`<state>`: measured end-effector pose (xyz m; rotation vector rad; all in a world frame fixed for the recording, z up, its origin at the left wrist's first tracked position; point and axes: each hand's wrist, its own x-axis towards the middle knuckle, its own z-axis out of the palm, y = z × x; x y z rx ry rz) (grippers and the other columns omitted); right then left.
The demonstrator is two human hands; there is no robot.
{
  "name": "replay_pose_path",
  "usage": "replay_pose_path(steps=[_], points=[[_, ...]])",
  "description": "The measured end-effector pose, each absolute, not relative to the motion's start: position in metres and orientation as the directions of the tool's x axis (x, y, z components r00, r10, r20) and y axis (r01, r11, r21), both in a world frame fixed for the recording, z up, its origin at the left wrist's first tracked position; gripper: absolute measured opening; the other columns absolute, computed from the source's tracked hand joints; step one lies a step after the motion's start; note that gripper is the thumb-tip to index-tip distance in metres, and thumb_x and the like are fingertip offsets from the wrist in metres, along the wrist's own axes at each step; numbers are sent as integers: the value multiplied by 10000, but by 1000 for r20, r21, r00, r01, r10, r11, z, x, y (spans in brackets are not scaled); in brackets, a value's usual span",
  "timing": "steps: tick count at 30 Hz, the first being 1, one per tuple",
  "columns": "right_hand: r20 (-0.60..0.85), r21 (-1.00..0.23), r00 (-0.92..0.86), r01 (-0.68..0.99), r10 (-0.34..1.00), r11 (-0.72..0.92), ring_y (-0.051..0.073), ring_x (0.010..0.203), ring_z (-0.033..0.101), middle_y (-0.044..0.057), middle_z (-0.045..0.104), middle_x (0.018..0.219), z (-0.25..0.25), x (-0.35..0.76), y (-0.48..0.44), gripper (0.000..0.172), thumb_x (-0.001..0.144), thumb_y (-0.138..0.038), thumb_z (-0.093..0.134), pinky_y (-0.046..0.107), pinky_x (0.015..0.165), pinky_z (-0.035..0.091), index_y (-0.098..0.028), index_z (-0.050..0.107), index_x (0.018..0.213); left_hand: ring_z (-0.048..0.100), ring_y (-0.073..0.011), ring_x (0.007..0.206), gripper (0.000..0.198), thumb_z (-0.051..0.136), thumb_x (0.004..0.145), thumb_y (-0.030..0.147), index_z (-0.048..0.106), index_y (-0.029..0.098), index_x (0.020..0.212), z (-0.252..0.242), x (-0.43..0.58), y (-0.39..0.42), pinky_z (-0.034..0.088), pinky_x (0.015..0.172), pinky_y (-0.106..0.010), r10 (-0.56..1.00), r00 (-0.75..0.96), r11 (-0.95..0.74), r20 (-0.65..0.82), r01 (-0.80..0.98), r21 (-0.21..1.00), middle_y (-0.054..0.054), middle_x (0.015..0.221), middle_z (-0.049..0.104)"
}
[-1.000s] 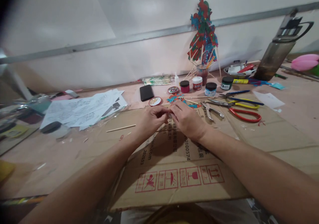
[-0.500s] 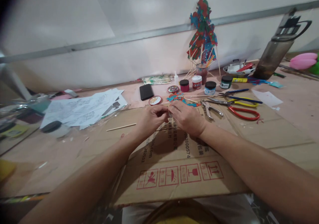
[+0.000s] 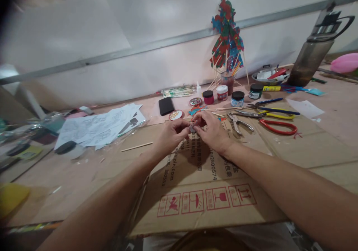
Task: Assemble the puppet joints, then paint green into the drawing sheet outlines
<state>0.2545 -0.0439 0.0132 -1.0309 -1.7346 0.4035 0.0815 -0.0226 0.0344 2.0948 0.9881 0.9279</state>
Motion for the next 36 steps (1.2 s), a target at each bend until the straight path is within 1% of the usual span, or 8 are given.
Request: replay_pose_path(steps=[3, 7, 14, 18, 21, 24, 28, 36], points=[[631, -668, -70, 457, 773, 587, 162, 768, 573, 19, 616, 857, 14, 254, -45, 75, 854, -232, 622, 314, 737, 475, -218, 580, 914, 594, -128, 639, 136, 566, 828, 182, 701, 170, 812, 32, 81, -21, 487, 603, -247, 834, 454, -505, 313, 398, 766, -15, 726, 688], [672, -611, -107, 479, 732, 631, 156, 753, 573, 15, 623, 819, 17, 254, -47, 14, 873, -207, 612, 301, 729, 468, -213, 600, 870, 580, -123, 625, 140, 552, 807, 149, 691, 164, 796, 31, 81, -21, 464, 586, -238, 829, 456, -521, 324, 419, 743, -3, 692, 662], [753, -472, -194, 507, 628, 722, 179, 853, 614, 39, 660, 864, 15, 256, -45, 97, 883, -135, 595, 327, 797, 490, -213, 653, 876, 541, -102, 609, 193, 526, 768, 64, 693, 158, 796, 34, 82, -25, 420, 585, -209, 801, 453, -586, 391, 460, 667, 26, 642, 618], [789, -422, -203, 506, 580, 752, 175, 843, 613, 37, 653, 861, 11, 257, -42, 148, 881, -113, 580, 318, 776, 499, -224, 675, 855, 549, -102, 611, 191, 523, 779, 68, 690, 160, 795, 34, 83, -25, 421, 581, -204, 813, 455, -556, 362, 427, 713, 22, 653, 626], [809, -386, -213, 512, 549, 767, 170, 823, 602, 33, 642, 850, 9, 257, -41, 166, 878, -112, 576, 308, 747, 495, -231, 688, 847, 565, -108, 618, 157, 536, 800, 106, 684, 159, 787, 33, 84, -24, 438, 582, -212, 827, 459, -515, 325, 387, 765, 10, 677, 641], [815, -358, -225, 529, 534, 770, 174, 829, 593, 41, 637, 864, 7, 258, -40, 166, 871, -112, 575, 308, 742, 489, -227, 692, 837, 575, -115, 623, 141, 550, 811, 143, 688, 161, 795, 33, 84, -24, 457, 589, -222, 837, 456, -488, 303, 369, 791, 2, 692, 654], [794, -391, -228, 518, 563, 761, 176, 828, 582, 41, 628, 854, 7, 257, -39, 152, 862, -108, 581, 314, 743, 481, -217, 671, 807, 577, -115, 613, 139, 561, 820, 171, 699, 160, 822, 36, 84, -24, 463, 580, -223, 842, 468, -461, 268, 367, 808, -5, 704, 663], [708, -563, -183, 436, 682, 702, 181, 846, 582, 29, 631, 816, 7, 257, -39, 129, 849, -103, 614, 328, 781, 465, -205, 645, 777, 560, -97, 532, 147, 569, 846, 213, 703, 155, 839, 34, 80, -19, 440, 527, -211, 851, 485, -403, 203, 355, 843, -5, 689, 653]])
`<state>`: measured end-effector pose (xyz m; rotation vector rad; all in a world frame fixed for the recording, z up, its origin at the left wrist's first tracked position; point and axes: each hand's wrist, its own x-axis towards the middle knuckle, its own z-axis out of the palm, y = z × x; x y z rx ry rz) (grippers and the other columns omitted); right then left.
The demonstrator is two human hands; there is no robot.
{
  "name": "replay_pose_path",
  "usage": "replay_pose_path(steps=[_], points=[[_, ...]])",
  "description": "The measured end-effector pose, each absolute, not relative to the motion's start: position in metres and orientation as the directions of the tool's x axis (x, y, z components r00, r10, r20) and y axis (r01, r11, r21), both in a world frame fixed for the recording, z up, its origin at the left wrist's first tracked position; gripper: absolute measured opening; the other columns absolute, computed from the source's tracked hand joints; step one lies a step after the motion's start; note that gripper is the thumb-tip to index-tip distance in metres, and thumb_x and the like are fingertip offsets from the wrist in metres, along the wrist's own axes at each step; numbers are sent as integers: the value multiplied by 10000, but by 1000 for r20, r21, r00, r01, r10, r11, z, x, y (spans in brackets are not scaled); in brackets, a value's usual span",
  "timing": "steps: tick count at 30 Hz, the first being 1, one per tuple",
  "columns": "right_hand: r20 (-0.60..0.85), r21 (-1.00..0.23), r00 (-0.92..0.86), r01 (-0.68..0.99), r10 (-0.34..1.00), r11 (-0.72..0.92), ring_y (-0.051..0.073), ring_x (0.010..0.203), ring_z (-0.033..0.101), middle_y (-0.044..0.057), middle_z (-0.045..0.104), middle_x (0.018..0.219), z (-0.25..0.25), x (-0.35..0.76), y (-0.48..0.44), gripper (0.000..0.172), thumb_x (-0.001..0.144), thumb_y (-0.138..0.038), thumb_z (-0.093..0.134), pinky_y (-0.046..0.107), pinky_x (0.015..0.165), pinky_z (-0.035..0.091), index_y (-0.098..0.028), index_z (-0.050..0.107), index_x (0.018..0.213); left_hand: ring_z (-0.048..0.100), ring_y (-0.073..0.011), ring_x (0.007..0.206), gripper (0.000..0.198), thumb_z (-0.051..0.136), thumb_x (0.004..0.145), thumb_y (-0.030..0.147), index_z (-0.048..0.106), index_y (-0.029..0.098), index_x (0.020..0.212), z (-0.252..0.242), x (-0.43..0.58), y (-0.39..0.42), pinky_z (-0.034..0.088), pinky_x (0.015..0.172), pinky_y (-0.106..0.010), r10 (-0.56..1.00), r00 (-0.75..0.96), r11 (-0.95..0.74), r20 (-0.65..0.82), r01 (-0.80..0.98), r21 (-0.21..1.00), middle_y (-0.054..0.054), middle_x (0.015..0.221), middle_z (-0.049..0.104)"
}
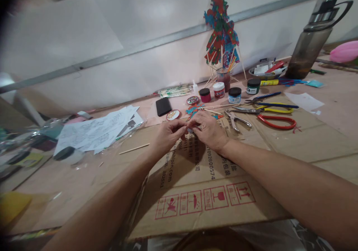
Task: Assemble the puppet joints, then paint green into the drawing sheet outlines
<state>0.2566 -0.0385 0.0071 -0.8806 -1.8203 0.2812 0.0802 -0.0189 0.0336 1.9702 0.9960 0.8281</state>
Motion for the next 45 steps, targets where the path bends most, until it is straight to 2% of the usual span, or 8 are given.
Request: replay_pose_path(steps=[11, 16, 19, 23, 26, 33, 45], points=[[684, -619, -144, 404, 715, 673, 194, 888, 566, 28, 622, 841, 4, 254, -36, 103, 886, -181, 617, 362, 833, 438, -212, 637, 789, 576, -105, 582, 167, 585, 838, 244, 715, 164, 905, 38, 79, -22, 483, 571, -225, 880, 449, -347, 156, 383, 856, -32, 798, 697], [621, -695, -65, 414, 781, 588, 208, 918, 553, 43, 590, 923, 2, 252, -34, 28, 871, -240, 642, 363, 800, 454, -218, 631, 883, 572, -103, 565, 178, 613, 843, 306, 717, 172, 894, 36, 77, -18, 475, 562, -225, 895, 423, -315, 142, 376, 871, -18, 736, 674], [578, -743, -17, 402, 816, 535, 214, 944, 552, 63, 606, 1018, 1, 251, -32, 139, 836, -222, 665, 359, 782, 468, -214, 621, 968, 577, -106, 558, 174, 631, 836, 327, 713, 175, 850, 37, 76, -18, 470, 558, -224, 900, 416, -306, 131, 388, 870, -11, 694, 662], [493, -813, -113, 293, 863, 503, 185, 882, 586, 28, 653, 895, -2, 250, -31, 51, 861, -177, 612, 355, 802, 471, -208, 641, 888, 577, -108, 552, 182, 628, 836, 336, 713, 176, 855, 38, 75, -17, 456, 559, -223, 897, 423, -313, 127, 407, 858, -5, 674, 653], [457, -862, -118, 188, 882, 472, 166, 840, 613, 17, 673, 857, -3, 250, -31, 36, 868, -188, 610, 335, 782, 481, -199, 644, 874, 572, -106, 553, 199, 620, 842, 343, 719, 175, 881, 37, 75, -17, 456, 557, -222, 893, 431, -318, 126, 411, 854, -5, 695, 661], [493, -835, -98, 229, 865, 501, 156, 820, 629, 23, 696, 852, -1, 250, -33, 56, 867, -166, 613, 320, 779, 488, -189, 664, 867, 560, -113, 574, 214, 599, 865, 325, 736, 162, 890, 30, 73, -15, 461, 563, -224, 875, 443, -394, 193, 422, 816, -13, 693, 659], [505, -812, -106, 278, 856, 513, 152, 807, 630, 21, 698, 835, 0, 251, -33, 69, 859, -143, 617, 310, 762, 491, -189, 667, 852, 563, -116, 563, 214, 583, 872, 329, 707, 154, 875, 32, 74, -16, 445, 553, -226, 878, 447, -384, 171, 445, 809, -6, 663, 636]])
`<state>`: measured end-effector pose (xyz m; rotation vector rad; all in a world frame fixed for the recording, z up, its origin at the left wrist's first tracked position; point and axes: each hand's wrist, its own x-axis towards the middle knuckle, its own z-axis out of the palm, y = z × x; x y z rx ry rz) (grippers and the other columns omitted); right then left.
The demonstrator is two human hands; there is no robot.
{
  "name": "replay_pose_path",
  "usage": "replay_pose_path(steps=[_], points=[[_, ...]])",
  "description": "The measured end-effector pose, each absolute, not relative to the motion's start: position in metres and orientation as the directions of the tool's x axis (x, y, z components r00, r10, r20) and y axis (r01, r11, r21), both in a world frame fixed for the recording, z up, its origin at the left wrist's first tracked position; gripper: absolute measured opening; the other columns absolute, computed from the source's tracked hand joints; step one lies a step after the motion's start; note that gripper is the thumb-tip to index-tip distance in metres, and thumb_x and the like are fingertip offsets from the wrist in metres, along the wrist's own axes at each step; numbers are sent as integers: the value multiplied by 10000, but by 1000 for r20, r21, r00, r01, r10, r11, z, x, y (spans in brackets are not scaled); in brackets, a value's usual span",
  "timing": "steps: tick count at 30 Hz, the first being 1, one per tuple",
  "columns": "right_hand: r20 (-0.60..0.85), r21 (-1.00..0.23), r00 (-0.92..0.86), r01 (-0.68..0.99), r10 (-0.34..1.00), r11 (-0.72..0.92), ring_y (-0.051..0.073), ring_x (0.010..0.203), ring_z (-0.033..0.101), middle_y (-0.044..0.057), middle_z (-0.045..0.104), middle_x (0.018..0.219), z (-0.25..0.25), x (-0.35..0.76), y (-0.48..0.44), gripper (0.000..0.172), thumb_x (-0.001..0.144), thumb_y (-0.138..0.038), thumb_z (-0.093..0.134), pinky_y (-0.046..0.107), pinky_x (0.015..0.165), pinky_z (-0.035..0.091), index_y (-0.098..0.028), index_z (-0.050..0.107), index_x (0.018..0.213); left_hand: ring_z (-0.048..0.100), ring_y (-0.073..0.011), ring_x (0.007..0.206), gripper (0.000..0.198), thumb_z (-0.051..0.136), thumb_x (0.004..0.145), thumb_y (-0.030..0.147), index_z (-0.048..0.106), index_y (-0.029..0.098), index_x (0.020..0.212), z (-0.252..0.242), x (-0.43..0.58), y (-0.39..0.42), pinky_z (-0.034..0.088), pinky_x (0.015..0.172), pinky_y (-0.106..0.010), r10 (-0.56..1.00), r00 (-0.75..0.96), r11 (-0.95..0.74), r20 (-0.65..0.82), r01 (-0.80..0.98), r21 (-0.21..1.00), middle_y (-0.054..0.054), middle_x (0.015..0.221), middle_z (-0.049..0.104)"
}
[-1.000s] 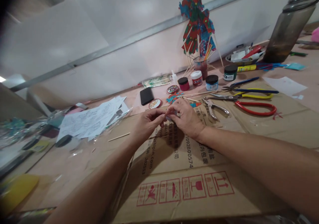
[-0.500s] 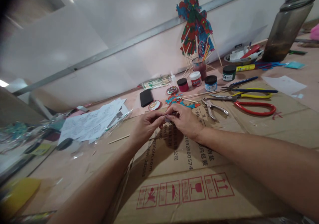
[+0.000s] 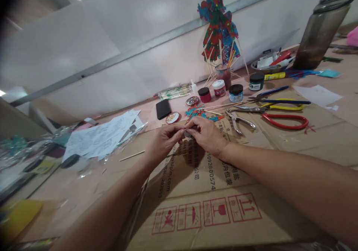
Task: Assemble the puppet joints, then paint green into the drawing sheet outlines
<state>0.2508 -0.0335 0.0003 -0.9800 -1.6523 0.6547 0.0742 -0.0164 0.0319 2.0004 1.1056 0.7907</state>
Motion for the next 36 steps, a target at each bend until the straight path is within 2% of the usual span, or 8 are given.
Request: replay_pose_path(steps=[6, 13, 28, 36], points=[[545, -816, -81, 180, 835, 550, 141, 809, 622, 6, 673, 883, 0, 247, -35, 86, 866, -156, 603, 303, 763, 508, -218, 634, 917, 538, -107, 557, 195, 584, 862, 321, 699, 164, 864, 34, 76, -18, 453, 558, -229, 880, 433, -379, 193, 396, 836, -1, 665, 610], [639, -719, -103, 270, 762, 640, 161, 828, 586, 16, 636, 818, 0, 249, -35, 118, 888, -165, 590, 323, 786, 487, -214, 623, 786, 566, -113, 575, 227, 564, 867, 324, 715, 156, 888, 36, 76, -20, 470, 569, -228, 885, 432, -364, 174, 410, 836, -7, 689, 627], [573, -771, -97, 274, 814, 575, 152, 813, 584, 9, 627, 844, 1, 249, -36, 74, 870, -145, 590, 313, 751, 490, -213, 603, 843, 582, -111, 566, 257, 592, 875, 384, 703, 154, 845, 34, 74, -15, 502, 578, -228, 873, 459, -363, 166, 382, 850, -8, 663, 641], [534, -812, -82, 229, 842, 537, 150, 817, 617, 13, 665, 860, 1, 248, -35, 73, 870, -146, 584, 317, 767, 502, -204, 629, 865, 581, -108, 554, 247, 581, 884, 369, 701, 154, 905, 31, 74, -14, 464, 553, -220, 877, 443, -374, 186, 388, 843, 1, 665, 632]])
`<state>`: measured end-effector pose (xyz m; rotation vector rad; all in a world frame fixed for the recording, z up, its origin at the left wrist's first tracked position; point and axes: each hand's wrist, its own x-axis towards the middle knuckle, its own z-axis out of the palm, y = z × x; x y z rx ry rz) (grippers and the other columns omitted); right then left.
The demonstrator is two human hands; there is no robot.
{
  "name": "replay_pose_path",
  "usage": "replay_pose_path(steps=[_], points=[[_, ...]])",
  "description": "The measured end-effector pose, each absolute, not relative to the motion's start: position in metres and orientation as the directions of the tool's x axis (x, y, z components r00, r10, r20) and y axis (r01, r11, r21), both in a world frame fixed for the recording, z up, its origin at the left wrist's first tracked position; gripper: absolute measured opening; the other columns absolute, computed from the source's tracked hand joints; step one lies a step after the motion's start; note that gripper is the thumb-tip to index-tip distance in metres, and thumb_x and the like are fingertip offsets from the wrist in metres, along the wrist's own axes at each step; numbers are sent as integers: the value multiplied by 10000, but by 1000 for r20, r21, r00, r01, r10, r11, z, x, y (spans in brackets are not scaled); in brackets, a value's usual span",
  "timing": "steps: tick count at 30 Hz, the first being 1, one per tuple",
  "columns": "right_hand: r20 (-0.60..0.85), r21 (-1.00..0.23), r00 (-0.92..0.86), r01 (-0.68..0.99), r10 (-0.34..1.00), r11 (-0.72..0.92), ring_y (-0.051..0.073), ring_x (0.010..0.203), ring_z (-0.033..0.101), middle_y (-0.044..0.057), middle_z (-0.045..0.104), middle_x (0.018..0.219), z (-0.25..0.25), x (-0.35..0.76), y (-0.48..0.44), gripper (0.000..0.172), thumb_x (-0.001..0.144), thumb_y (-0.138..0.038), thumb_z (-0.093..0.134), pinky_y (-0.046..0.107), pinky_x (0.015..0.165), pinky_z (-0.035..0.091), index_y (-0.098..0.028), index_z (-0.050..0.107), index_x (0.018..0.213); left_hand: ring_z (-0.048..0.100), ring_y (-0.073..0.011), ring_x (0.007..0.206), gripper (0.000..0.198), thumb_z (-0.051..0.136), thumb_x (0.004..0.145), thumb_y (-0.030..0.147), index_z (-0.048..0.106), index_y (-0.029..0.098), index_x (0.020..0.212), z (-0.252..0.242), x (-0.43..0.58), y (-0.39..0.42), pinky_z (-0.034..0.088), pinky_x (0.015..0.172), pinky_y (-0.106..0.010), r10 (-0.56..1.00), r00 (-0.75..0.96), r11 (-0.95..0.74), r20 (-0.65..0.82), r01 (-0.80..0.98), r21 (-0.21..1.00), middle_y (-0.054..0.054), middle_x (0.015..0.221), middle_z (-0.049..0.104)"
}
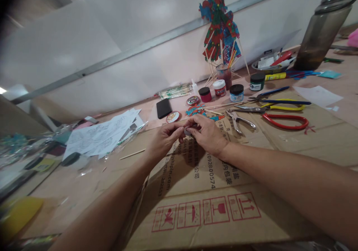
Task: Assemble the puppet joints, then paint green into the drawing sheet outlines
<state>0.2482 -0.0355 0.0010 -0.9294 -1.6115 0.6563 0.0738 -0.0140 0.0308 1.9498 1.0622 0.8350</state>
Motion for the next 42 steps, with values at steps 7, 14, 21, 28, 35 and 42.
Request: replay_pose_path(steps=[7, 14, 21, 28, 35, 42], points=[[523, -812, -77, 256, 849, 524, 161, 814, 623, 26, 681, 853, 1, 249, -35, 77, 859, -140, 598, 325, 765, 496, -193, 654, 851, 573, -110, 545, 249, 567, 881, 363, 691, 154, 828, 29, 78, -15, 461, 556, -226, 883, 428, -372, 190, 394, 841, 5, 651, 619], [523, -808, -63, 282, 850, 518, 154, 799, 625, 22, 683, 832, 1, 249, -35, 78, 854, -126, 610, 312, 754, 496, -185, 660, 847, 579, -117, 542, 252, 554, 883, 370, 692, 160, 865, 26, 80, -17, 466, 559, -227, 896, 397, -369, 198, 421, 828, 12, 649, 617], [493, -821, -88, 284, 866, 496, 157, 818, 637, 35, 691, 868, 2, 249, -34, 98, 841, -99, 607, 310, 767, 502, -183, 655, 859, 583, -116, 536, 253, 543, 890, 365, 676, 156, 836, 27, 77, -15, 469, 543, -225, 887, 420, -376, 192, 416, 828, 8, 671, 629], [487, -838, -80, 237, 870, 491, 164, 820, 632, 30, 678, 861, 1, 249, -33, 69, 831, -130, 604, 333, 780, 510, -191, 635, 837, 667, -161, 796, 219, 503, 949, 275, 705, 194, 968, 29, 72, -18, 508, 751, -263, 746, 526, -666, 409, 587, 460, -32, 861, 732], [486, -846, -69, 214, 871, 489, 164, 810, 618, 15, 659, 841, 2, 248, -34, 35, 840, -180, 589, 331, 772, 509, -209, 607, 852, 669, -182, 858, 245, 466, 976, 252, 689, 172, 1040, 27, 69, -15, 510, 810, -295, 625, 626, -767, 466, 604, 217, -73, 930, 730], [477, -846, -86, 224, 875, 484, 160, 783, 607, 16, 653, 821, 2, 248, -34, 43, 840, -169, 590, 322, 744, 493, -200, 620, 839, 656, -157, 782, 221, 492, 954, 243, 705, 186, 932, 30, 71, -14, 489, 737, -254, 739, 552, -674, 387, 605, 423, -29, 852, 736]])
